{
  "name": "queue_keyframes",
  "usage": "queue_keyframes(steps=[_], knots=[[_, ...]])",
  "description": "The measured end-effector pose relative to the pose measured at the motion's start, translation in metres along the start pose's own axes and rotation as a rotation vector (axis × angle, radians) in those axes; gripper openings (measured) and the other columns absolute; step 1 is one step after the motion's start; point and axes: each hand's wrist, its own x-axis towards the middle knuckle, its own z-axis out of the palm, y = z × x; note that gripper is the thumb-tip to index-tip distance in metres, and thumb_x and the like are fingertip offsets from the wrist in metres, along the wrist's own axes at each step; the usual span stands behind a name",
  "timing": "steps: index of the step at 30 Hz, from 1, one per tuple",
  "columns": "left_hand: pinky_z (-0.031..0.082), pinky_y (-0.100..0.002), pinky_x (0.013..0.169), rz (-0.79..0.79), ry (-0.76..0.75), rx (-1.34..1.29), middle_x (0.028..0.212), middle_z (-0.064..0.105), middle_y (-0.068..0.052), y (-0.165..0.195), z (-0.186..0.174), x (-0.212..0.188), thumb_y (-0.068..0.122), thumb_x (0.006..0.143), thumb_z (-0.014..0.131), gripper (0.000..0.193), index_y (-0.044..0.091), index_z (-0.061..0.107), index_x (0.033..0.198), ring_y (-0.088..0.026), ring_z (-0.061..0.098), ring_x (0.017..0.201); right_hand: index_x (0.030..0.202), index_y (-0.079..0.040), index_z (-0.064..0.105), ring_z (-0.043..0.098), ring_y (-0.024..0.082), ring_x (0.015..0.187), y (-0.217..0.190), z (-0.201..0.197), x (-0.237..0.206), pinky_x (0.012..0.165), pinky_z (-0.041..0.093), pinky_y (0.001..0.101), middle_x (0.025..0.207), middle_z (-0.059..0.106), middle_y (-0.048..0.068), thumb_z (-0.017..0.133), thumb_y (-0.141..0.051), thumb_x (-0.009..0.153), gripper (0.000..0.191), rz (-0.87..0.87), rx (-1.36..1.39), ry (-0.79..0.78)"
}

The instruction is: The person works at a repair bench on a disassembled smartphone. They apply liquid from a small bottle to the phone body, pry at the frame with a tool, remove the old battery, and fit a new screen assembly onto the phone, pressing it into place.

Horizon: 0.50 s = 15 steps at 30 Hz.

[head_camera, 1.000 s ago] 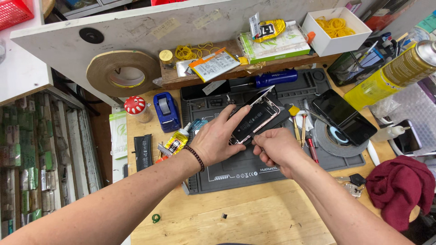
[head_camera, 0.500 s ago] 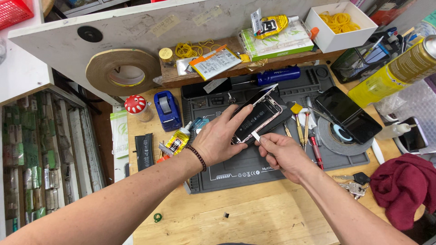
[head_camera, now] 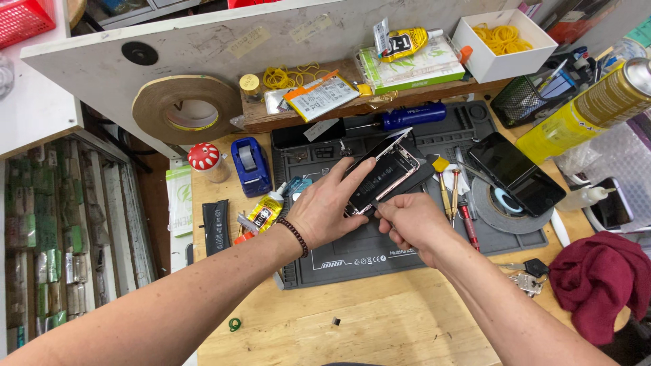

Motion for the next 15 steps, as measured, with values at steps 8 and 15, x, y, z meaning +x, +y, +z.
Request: queue_keyframes(steps=[8, 15], knots=[[0.057, -0.046, 0.092, 0.028, 0.007, -0.015, 0.145, 0.049, -0.020, -0.001, 0.003, -0.001, 0.022, 0.070, 0.088, 0.100, 0.019, 0.036, 0.154, -0.042, 0.063, 0.116, 0.102, -0.006, 0.069, 0.043, 0.007, 0.051, 0.038, -0.015, 0.013, 0.045, 0.031, 0.0235, 0.071, 0.059, -0.001, 0.058, -0.026, 0.101, 0.023, -0.088, 0.159, -0.120], [0.057, -0.046, 0.092, 0.030, 0.011, -0.007, 0.144, 0.049, -0.020, -0.003, 0.004, 0.000, 0.022, 0.070, 0.088, 0.100, 0.019, 0.035, 0.155, -0.042, 0.063, 0.117, 0.103, -0.005, 0.069, 0.044, 0.007, 0.050, 0.044, -0.016, 0.019, 0.043, 0.030, 0.0230, 0.071, 0.060, -0.001, 0.058, -0.026, 0.102, 0.024, -0.139, 0.211, -0.155]])
